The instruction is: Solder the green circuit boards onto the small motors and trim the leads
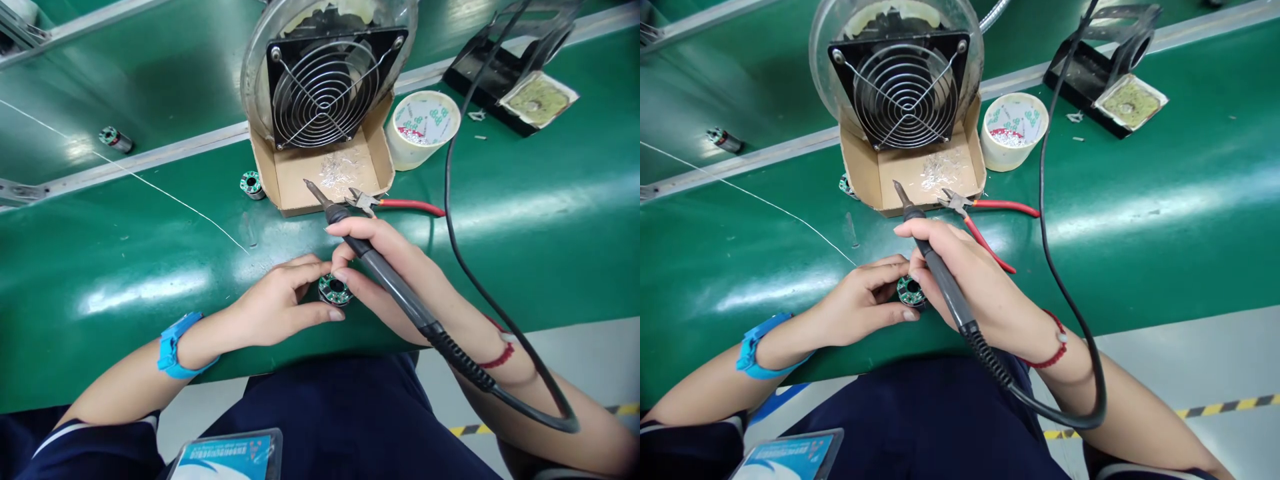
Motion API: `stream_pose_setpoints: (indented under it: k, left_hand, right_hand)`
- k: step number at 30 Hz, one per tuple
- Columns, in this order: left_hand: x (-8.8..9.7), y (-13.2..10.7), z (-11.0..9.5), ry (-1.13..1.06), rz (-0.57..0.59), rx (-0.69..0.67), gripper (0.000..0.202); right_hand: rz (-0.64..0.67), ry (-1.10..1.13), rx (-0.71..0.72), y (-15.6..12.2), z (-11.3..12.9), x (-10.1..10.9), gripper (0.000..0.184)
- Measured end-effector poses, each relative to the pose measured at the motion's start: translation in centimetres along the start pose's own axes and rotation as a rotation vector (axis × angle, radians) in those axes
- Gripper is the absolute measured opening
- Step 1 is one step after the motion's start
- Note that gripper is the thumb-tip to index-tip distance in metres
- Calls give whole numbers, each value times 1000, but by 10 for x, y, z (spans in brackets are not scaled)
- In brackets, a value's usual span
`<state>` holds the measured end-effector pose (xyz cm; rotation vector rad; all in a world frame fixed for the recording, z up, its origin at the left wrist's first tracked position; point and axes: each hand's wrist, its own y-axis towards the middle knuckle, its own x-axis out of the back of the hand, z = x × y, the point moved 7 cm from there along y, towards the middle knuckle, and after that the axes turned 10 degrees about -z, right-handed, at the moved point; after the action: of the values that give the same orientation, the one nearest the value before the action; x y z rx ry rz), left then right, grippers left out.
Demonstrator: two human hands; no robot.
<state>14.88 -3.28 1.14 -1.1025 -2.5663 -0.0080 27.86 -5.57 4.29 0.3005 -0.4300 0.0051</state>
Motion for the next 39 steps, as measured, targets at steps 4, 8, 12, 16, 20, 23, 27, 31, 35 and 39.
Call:
stream_pose_setpoints:
  k: [4,8,12,16,20,23,27,31,35,39]
  left_hand:
    - [3,1,1,32,-34,-38,46]
    - [4,1,1,39,-49,-59,46]
    - [5,1,1,42,-48,-84,45]
    - [7,3,1,61,-48,-94,45]
    - [13,5,0,201,-124,-96,41]
    - [17,5,-1,445,-220,-124,30]
    - [18,1,-10,849,-407,-355,14]
    - [14,-6,-12,1065,-596,-528,14]
    - [13,-6,-7,995,-629,-497,26]
    - [20,5,25,533,-447,-90,57]
  right_hand:
    - [-29,-30,24,-2,-1,-2,41]
    - [-28,-55,47,-7,-5,-6,41]
    - [-6,-81,54,-8,-9,-8,40]
    - [-58,-46,38,-6,-7,-6,43]
    - [-285,-36,5,-7,-1,4,49]
    - [-301,-38,-41,-11,-2,-3,48]
    - [-228,-65,-109,-18,-4,-20,45]
    - [-282,-51,-229,-23,-7,-30,45]
    - [-357,-6,-242,-21,-13,-32,46]
    - [-167,-453,8,-5,-11,-31,36]
